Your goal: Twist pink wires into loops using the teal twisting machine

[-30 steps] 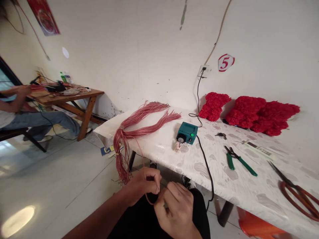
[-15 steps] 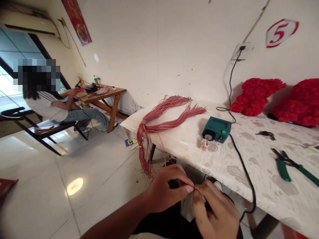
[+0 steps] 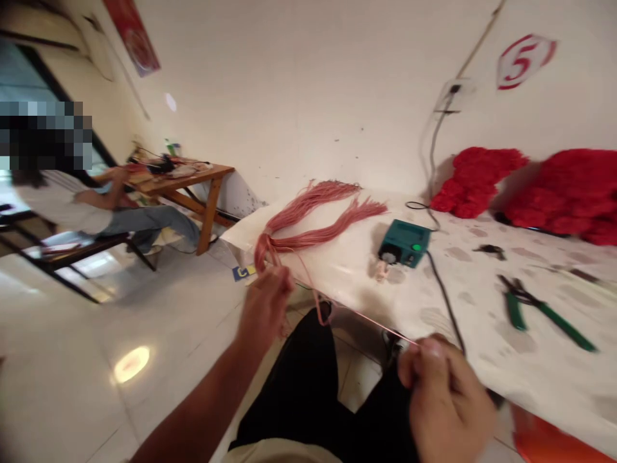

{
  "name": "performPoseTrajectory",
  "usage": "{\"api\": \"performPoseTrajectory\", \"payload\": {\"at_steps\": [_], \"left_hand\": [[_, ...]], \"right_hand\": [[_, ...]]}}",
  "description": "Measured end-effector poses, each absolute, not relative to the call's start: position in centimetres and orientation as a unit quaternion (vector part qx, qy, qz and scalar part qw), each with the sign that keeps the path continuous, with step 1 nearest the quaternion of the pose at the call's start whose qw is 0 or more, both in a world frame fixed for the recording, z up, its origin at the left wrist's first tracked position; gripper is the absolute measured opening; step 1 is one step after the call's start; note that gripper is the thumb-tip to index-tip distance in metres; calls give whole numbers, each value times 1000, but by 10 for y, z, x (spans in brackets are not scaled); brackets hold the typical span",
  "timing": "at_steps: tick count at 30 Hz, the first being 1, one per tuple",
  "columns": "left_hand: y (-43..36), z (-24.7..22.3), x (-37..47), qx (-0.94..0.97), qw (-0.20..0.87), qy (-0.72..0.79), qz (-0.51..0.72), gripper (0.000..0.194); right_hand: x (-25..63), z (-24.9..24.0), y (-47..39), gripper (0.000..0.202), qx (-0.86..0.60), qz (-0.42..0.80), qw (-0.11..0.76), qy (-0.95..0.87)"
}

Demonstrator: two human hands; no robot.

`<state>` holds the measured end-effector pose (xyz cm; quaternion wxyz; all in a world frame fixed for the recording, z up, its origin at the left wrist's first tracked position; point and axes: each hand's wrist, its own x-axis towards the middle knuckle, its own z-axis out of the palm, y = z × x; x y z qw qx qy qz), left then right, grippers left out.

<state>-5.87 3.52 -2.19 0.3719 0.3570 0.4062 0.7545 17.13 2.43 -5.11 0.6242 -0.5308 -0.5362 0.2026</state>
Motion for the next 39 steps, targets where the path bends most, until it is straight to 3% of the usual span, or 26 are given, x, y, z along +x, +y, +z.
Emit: {"api": "performPoseTrajectory", "payload": {"at_steps": [4,13,20,29,39], "left_hand": [[36,-22,-55,342,380,386,768,26],[18,-22,7,539,409,404,615,10],[13,-32,16,589,405,430,551,21],[4,-12,3,681,354,432,473,30],[1,-13,-1,751,298,386,446,25]], "right_hand": [[156,-44,26,43,-480,246,610,-581],[149,-49,27,32,-442,245,602,-618],[151,-47,25,30,-429,237,608,-625],[171,-30,19,30,-343,281,520,-730],[180,-19,14,25,-328,262,487,-766]]}}
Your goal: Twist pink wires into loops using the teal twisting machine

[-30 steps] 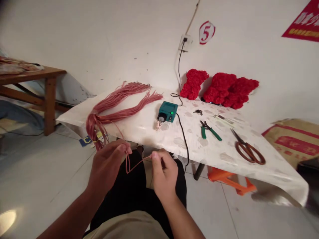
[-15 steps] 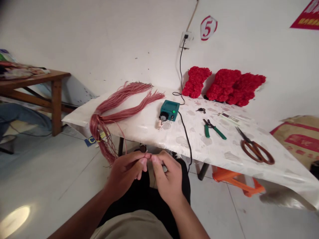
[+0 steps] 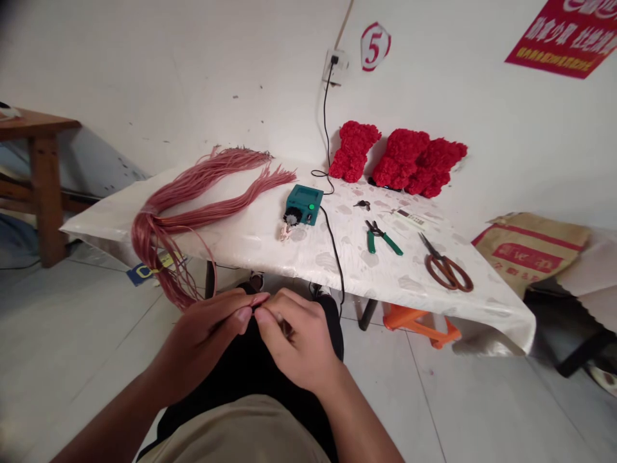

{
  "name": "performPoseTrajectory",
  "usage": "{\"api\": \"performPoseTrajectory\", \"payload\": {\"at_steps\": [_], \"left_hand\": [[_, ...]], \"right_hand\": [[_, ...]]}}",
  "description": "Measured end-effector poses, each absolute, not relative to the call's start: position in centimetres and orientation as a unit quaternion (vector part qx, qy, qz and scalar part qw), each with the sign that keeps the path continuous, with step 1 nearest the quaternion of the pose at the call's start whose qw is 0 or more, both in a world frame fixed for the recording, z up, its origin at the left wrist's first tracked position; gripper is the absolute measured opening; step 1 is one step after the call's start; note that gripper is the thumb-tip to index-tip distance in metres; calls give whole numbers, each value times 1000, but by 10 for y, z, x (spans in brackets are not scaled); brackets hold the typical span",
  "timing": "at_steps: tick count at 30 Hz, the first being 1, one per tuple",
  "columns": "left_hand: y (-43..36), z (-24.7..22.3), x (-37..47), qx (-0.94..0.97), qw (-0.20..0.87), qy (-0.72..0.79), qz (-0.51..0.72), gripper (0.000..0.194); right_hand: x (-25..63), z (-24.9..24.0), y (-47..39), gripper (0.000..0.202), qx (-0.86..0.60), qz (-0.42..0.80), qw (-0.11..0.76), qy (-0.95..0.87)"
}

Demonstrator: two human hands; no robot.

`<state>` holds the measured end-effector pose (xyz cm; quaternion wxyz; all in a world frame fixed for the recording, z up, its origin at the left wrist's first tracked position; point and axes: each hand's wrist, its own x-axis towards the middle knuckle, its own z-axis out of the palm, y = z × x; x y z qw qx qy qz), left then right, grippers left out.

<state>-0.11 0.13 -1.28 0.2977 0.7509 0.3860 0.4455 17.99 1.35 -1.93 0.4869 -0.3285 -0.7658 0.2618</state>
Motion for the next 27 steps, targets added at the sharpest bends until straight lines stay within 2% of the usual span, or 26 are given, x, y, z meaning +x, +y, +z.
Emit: {"api": "performPoseTrajectory", "payload": {"at_steps": [7,14,18,27], "left_hand": [[-2,-1,-5,726,337,394,451,16],[-3,2,-5,754,338,390,407,21],[-4,3,-6,768,333,389,383,22],[-3,0,-8,781,322,396,359,24]], "right_hand": [[201,-6,14,14,-354,233,481,-767],[206,15,13,15,-291,234,383,-845],[207,27,12,13,-296,169,298,-892],[209,36,13,21,-278,82,248,-924]]}}
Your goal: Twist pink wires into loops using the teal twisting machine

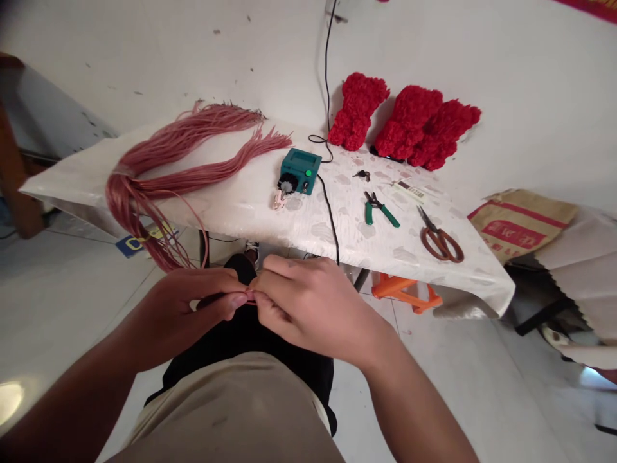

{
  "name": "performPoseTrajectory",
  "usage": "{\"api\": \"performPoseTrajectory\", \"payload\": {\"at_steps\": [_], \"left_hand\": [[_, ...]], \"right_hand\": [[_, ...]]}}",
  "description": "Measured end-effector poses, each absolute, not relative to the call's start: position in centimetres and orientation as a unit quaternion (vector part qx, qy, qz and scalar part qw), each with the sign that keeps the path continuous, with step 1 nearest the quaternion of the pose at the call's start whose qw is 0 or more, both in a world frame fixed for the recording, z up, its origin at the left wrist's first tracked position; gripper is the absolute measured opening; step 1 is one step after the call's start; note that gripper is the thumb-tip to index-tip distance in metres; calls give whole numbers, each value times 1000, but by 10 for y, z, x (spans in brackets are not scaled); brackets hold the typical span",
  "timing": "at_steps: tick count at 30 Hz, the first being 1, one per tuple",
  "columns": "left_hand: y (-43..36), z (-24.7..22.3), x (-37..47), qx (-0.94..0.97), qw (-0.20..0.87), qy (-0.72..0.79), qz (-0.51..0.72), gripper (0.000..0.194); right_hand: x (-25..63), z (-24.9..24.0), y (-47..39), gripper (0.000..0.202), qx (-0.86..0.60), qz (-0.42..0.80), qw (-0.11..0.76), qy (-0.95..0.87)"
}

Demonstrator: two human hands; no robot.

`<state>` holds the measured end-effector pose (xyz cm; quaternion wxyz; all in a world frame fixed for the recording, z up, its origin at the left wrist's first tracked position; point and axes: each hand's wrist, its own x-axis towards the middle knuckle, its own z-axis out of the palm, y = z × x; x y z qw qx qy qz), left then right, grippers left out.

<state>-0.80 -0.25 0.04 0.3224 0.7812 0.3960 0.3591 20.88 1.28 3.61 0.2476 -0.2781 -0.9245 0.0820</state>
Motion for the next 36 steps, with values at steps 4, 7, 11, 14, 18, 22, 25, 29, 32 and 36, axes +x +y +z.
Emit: {"api": "performPoseTrajectory", "payload": {"at_steps": [4,7,11,14,18,22,25,29,32,36], "left_hand": [[-4,1,-9,784,328,401,343,24],[-4,2,-9,784,335,398,338,23],[-4,4,-10,788,346,393,322,28],[-4,5,-11,790,356,390,312,31],[-4,4,-10,786,344,406,315,23],[-5,3,-9,796,333,408,299,26],[-4,3,-9,807,321,399,294,28],[-4,3,-10,820,304,384,296,31],[-4,4,-12,822,310,373,300,30],[-5,4,-16,799,327,402,304,26]], "right_hand": [[207,36,13,22,-273,57,238,-930],[206,37,12,20,-273,57,236,-931],[205,36,12,18,-270,106,236,-927],[205,35,13,17,-270,129,238,-924],[205,33,15,15,-274,114,244,-923],[205,31,16,15,-274,87,245,-926],[204,31,15,16,-273,71,250,-926],[204,32,14,16,-267,64,262,-925],[206,33,15,18,-267,67,275,-921],[212,35,16,17,-279,85,331,-898]]}}
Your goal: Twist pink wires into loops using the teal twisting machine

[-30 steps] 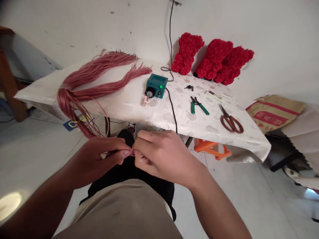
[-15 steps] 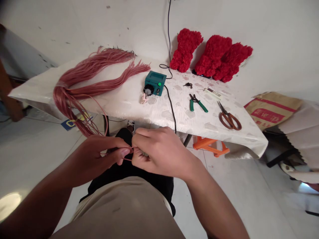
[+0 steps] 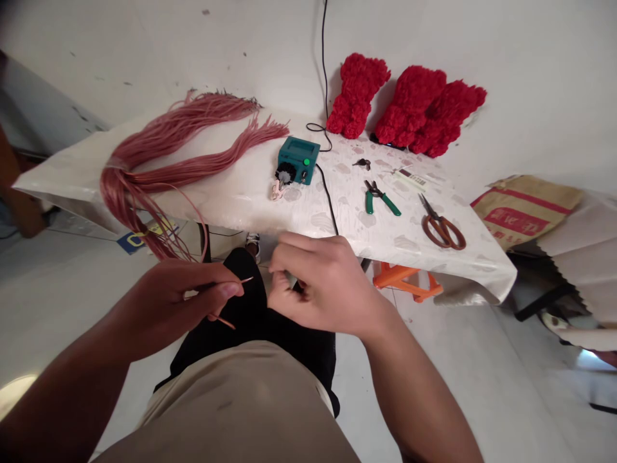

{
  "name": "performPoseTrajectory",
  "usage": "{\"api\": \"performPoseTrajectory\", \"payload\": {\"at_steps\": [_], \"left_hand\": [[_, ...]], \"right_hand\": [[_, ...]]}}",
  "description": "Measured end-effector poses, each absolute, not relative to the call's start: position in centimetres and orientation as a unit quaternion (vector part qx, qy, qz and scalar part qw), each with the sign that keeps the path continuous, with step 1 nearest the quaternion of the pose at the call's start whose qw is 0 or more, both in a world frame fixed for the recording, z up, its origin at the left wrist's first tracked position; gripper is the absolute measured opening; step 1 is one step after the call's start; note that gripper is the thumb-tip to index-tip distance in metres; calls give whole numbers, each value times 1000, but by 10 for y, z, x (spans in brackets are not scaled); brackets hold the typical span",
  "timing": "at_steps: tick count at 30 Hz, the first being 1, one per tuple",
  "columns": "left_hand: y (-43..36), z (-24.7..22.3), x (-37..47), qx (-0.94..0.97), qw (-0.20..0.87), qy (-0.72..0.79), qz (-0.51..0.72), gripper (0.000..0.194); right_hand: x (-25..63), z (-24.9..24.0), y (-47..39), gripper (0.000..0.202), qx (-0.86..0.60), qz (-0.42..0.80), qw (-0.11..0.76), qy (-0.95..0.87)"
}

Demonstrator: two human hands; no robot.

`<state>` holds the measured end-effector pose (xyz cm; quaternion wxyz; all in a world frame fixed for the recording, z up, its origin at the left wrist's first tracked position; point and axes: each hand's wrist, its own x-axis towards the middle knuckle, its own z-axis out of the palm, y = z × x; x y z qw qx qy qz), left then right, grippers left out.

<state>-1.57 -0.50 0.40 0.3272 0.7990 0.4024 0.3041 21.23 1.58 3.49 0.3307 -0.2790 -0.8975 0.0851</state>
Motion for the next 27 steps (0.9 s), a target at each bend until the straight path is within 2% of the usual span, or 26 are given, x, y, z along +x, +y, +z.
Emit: {"api": "performPoseTrajectory", "payload": {"at_steps": [7,17,27], "left_hand": [[-6,7,-14,771,381,386,333,25],[-6,6,-14,780,381,378,322,26],[-7,4,-13,777,375,388,324,26]], "right_hand": [[213,34,13,22,-290,146,308,-894],[204,34,14,17,-255,96,302,-913],[205,33,13,17,-252,99,292,-917]]}}
